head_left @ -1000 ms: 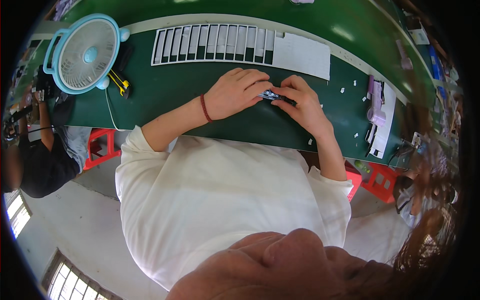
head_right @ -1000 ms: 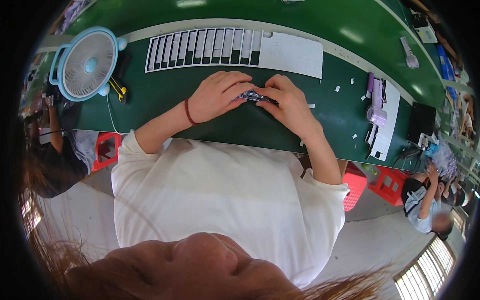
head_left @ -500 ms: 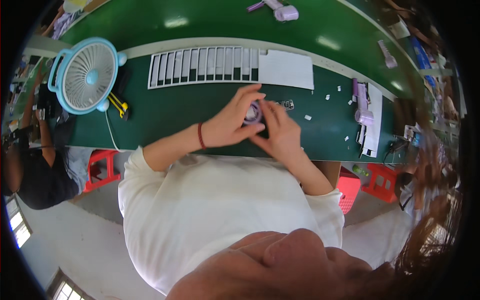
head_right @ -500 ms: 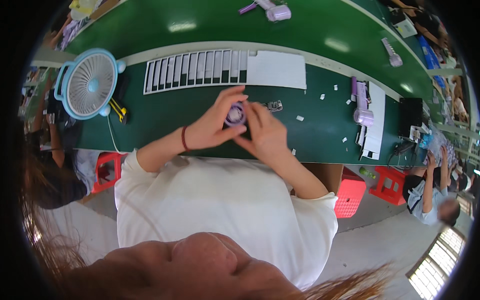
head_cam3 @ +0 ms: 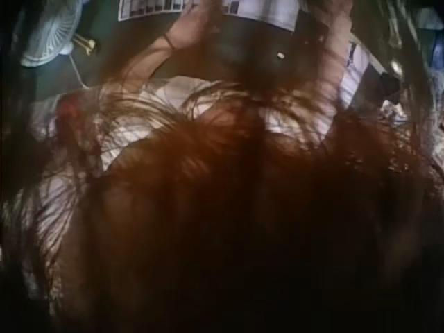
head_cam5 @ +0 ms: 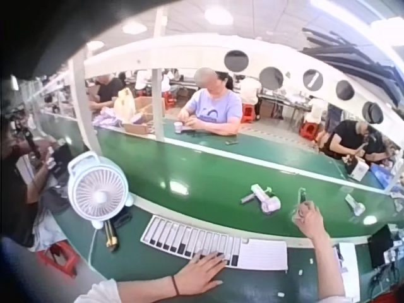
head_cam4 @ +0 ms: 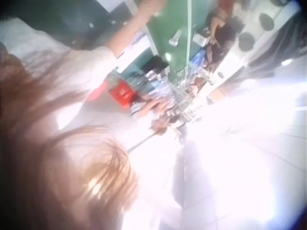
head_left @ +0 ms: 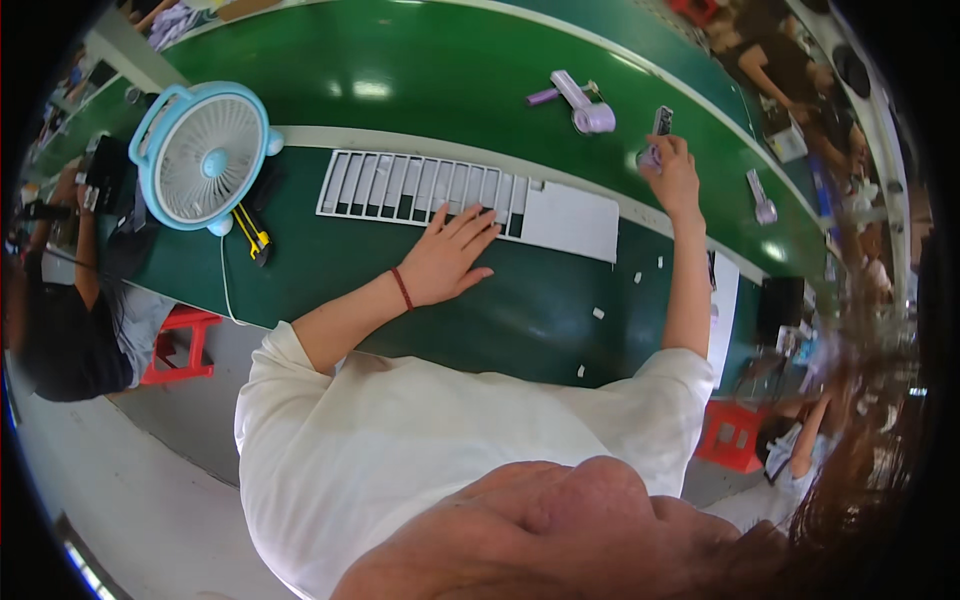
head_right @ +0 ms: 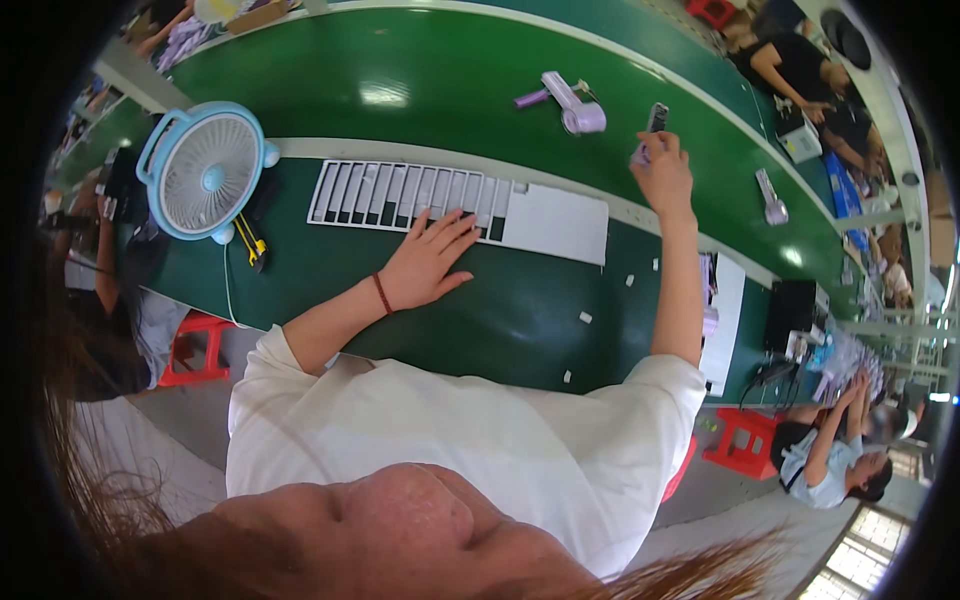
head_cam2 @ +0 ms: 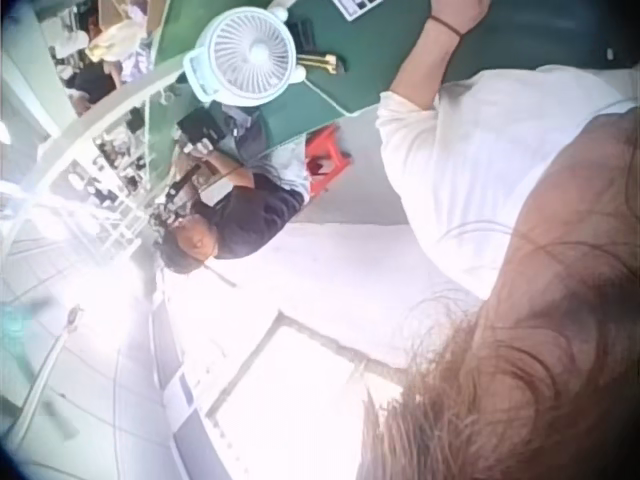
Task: Assembling electronic components and applying adhesive tape to small circuit boards.
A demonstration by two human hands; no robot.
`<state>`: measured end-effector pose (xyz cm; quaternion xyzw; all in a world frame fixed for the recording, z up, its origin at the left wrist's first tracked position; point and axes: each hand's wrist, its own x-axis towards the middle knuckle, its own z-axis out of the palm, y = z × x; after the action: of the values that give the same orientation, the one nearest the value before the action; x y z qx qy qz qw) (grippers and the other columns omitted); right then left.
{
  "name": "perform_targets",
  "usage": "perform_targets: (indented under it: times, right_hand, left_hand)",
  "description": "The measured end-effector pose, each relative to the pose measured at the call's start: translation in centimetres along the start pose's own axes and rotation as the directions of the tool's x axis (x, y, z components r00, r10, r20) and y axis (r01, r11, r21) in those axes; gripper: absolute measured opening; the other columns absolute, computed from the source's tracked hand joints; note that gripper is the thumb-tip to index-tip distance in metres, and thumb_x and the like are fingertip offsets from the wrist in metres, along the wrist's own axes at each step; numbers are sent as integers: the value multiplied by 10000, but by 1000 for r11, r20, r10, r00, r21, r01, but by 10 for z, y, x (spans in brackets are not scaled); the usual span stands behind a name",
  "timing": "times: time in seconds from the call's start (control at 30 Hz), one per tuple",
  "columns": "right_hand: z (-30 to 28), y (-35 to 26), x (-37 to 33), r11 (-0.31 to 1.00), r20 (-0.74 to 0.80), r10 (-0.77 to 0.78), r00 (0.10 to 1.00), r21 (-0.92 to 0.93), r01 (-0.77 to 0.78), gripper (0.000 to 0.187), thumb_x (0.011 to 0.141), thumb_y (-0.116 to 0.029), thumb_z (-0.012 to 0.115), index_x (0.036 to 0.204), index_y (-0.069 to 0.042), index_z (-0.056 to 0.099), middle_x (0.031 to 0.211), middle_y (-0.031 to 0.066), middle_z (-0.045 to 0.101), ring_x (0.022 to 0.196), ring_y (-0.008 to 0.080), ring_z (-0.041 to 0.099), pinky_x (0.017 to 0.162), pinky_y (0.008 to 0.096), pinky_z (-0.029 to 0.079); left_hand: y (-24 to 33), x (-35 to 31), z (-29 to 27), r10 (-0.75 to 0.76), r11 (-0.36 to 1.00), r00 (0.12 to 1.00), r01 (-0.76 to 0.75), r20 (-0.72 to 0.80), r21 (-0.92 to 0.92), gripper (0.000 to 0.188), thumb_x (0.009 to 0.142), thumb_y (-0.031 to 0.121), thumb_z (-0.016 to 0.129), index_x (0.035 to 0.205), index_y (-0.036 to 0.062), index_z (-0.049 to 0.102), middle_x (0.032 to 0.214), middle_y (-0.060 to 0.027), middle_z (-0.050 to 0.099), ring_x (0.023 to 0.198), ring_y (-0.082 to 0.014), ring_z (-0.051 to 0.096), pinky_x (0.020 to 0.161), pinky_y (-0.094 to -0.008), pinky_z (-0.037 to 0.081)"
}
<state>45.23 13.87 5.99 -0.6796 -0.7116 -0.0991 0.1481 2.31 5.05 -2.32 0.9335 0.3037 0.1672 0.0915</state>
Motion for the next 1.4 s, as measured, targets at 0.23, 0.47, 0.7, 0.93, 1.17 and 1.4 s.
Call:
perform_targets:
  times: [0.23,0.47,0.7,0.93,1.17,1.4]
  right_hand:
    - [112,89,111,985,19,-114,993,132,111,555,843,-129,727,1390,-164,639,1401,244,543,1269,448,553,1060,495,491]
    - [119,46,124,965,-45,-203,978,-176,192,688,851,-24,693,1508,-146,528,1545,262,467,1415,432,471,1183,512,397]
    - [111,-10,85,955,159,-294,943,3,297,843,746,77,720,1528,-133,483,1503,180,497,1335,423,497,1159,500,414]
    - [36,-61,10,974,-2,-152,988,-169,150,666,786,-238,774,1411,-112,580,1360,165,570,1198,432,563,977,523,532]
    - [-69,-97,-132,946,-92,-84,992,-321,50,606,828,-366,813,1323,-61,642,1146,175,630,1052,418,599,882,520,539]
    - [-65,-142,-223,998,102,26,994,-59,-20,661,775,-344,883,1331,-76,648,1099,176,586,1036,396,588,823,510,536]
  left_hand:
    - [-1,-2,-16,-11,998,997,16,74,-66,639,933,402,715,1443,59,538,1581,-162,446,1511,-328,377,1178,-628,285]
    - [-9,-12,21,23,995,992,-34,-121,-97,643,974,392,675,1490,49,504,1574,-181,439,1524,-353,342,1236,-641,197]
    - [-14,-3,22,61,991,990,-75,-127,-107,640,993,403,653,1496,38,501,1583,-186,434,1528,-357,337,1242,-643,181]
    - [-15,-4,30,26,995,985,-42,-169,-95,650,999,438,637,1489,30,509,1557,-199,465,1511,-386,354,1244,-638,175]
    - [-4,0,33,-39,999,974,45,-221,20,764,959,555,625,1509,41,492,1553,-203,471,1527,-388,331,1228,-655,171]
    - [1,4,18,176,947,935,-246,-308,-208,938,893,526,740,1573,-4,370,1585,-228,417,1494,-419,362,1192,-617,298]
